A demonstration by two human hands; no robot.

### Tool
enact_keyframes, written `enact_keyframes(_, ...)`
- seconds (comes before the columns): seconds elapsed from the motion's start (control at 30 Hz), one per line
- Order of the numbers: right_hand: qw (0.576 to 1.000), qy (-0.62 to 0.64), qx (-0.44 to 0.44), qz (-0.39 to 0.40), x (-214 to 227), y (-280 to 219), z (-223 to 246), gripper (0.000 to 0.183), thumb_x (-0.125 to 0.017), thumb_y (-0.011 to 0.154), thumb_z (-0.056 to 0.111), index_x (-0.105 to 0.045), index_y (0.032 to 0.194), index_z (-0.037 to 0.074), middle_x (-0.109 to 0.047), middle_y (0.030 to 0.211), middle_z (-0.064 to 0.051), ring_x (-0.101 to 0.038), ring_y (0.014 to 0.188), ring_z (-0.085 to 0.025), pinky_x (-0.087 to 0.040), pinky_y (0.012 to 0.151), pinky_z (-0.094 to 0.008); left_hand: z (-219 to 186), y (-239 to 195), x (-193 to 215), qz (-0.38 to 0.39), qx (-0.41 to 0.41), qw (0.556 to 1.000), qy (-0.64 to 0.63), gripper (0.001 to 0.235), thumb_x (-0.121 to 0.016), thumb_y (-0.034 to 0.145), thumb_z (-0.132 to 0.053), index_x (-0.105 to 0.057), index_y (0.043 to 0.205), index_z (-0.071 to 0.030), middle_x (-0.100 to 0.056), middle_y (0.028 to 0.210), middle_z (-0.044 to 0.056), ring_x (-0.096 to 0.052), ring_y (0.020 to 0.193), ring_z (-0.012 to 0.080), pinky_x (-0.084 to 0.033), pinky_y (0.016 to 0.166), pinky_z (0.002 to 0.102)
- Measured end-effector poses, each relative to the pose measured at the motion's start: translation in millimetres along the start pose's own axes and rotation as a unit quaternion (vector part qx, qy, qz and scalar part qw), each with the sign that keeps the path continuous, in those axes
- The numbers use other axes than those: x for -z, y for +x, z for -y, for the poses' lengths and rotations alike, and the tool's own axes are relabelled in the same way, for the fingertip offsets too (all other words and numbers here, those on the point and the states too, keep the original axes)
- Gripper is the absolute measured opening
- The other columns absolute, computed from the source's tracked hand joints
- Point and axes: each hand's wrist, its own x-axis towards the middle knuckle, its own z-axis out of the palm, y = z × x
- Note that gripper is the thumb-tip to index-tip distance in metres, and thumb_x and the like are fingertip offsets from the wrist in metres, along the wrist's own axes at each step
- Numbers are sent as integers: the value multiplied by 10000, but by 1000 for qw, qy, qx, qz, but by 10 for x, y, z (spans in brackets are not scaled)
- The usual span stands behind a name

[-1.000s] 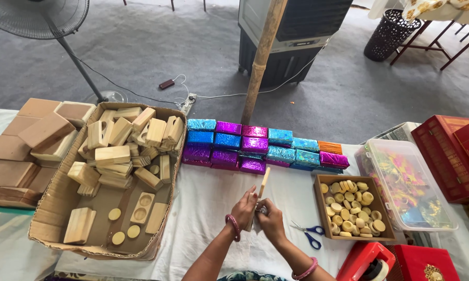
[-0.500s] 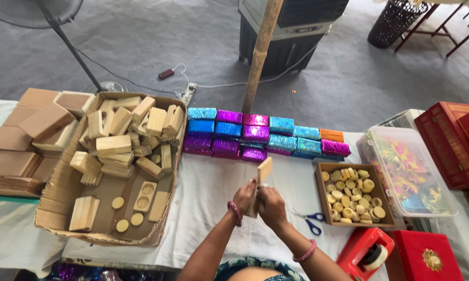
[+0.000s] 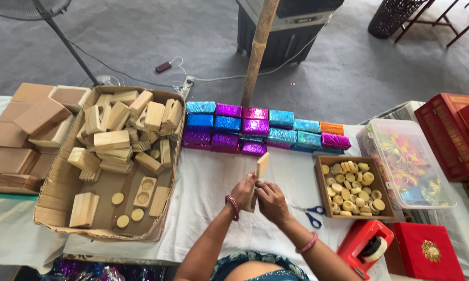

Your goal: The person wipes a rectangular wooden block with a white cloth, then places it on the table. They pick up a small round wooden piece, wipe it, and place it on top of the rectangular block. The person then picks up the stacked blocks and continues wiping them with the cloth.

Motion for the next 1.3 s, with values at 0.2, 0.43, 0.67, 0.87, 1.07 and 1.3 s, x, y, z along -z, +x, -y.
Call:
enact_keyframes(0.2, 641, 577, -505, -24, -978, -795, -598, 119, -671, 825, -86, -650, 922, -21, -641, 924, -173, -610, 865, -276, -493, 763, -353, 158, 43, -48, -52, -10, 998, 21, 577, -453, 1046, -482, -538, 1454, -82, -698, 1166, 81, -655, 1052, 163, -508, 920, 305)
enact_keyframes(0.43, 915, 300, -267, -31, -181, -276, -98, 116, -621, 800, -23, -594, 907, 10, -673, 1049, -151, -689, 1004, -302, -552, 818, -353, 287, 180, 44, 42, 76, 976, -198, 505, -434, 1066, -473, -614, 1266, -47, -675, 1010, 54, -634, 902, 159, -528, 807, 319)
enact_keyframes(0.67, 956, 106, -270, 48, -449, -272, -153, 103, -657, 819, 20, -646, 920, 34, -703, 978, -129, -688, 921, -307, -548, 800, -416, 248, 185, 22, -13, 4, 998, -62, 520, -441, 1038, -498, -575, 1333, -91, -691, 1042, 16, -638, 966, 128, -518, 851, 281)
enact_keyframes(0.87, 483, 616, -619, -71, -593, -334, -250, 116, -614, 834, -36, -604, 887, 67, -642, 840, -96, -661, 747, -209, -547, 654, -357, 844, 430, 76, -117, -31, 982, -144, 580, -467, 1060, -514, -573, 1364, -32, -659, 1058, 32, -624, 964, 143, -518, 852, 301)
enact_keyframes(1.07, 726, 438, -530, -29, -654, -493, 144, 117, -635, 848, -11, -605, 936, 59, -669, 873, -98, -677, 755, -198, -569, 638, -361, 303, 215, 37, -128, -4, 954, -272, 559, -506, 986, -521, -490, 1381, -126, -624, 1020, 52, -608, 868, 141, -533, 735, 293)
enact_keyframes(1.3, 999, 35, -22, 3, -274, -231, 199, 175, -670, 749, 11, -597, 899, 63, -695, 978, -108, -706, 876, -302, -565, 748, -409, 274, 115, -4, -73, 44, 977, -194, 690, -707, 900, -587, -595, 1227, 11, -623, 874, 42, -620, 748, 131, -523, 647, 281)
